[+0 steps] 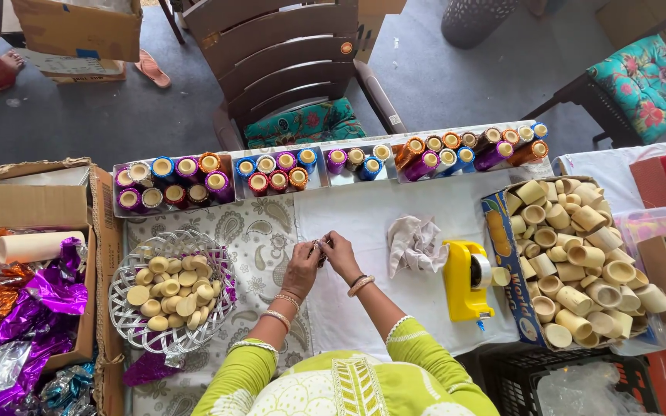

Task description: The person wraps small cylindrical candle holders in metallic foil, secures them with tape, and places the finished items into a tray. They repeat this process for multiple units, using a tape dispenser and foil sheets.

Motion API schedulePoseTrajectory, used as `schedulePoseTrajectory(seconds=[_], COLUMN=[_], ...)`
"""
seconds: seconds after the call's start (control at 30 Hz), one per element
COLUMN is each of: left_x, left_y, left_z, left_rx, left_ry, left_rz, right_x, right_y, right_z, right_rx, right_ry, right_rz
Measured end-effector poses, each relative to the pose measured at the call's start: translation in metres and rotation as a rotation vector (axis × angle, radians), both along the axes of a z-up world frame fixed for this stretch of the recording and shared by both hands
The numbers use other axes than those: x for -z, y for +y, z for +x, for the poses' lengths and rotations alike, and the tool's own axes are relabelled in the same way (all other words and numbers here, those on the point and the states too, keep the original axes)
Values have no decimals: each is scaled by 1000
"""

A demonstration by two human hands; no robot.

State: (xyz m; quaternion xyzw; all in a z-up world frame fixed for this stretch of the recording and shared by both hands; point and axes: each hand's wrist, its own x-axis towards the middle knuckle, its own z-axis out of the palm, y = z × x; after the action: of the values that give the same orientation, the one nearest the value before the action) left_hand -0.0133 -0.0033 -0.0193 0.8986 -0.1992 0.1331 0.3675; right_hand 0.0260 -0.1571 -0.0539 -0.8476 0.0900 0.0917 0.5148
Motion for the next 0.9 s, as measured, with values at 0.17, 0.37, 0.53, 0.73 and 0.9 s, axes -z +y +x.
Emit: schedulePoseTrajectory(seconds=[0.17,0.37,0.53,0.73,0.9], left_x=[2,5,11,0,-17], left_y=[-1,-1,-2,2,1], left_z=[-1,-1,-1,-2,-5], left_rx=[-2,-7,-18,-13,-11], left_ry=[-5,-1,-29,20,55], left_rz=[-4,-29,-51,-96,-128], right_x=[-9,-9,-14,-33,-11], right_y=[2,5,10,3,-2], right_z=[-3,-7,-8,-10,-12], right_rx=[28,39,5,37,26], right_ry=[71,81,-93,-110,-133], right_rz=[101,135,11,-174,-24])
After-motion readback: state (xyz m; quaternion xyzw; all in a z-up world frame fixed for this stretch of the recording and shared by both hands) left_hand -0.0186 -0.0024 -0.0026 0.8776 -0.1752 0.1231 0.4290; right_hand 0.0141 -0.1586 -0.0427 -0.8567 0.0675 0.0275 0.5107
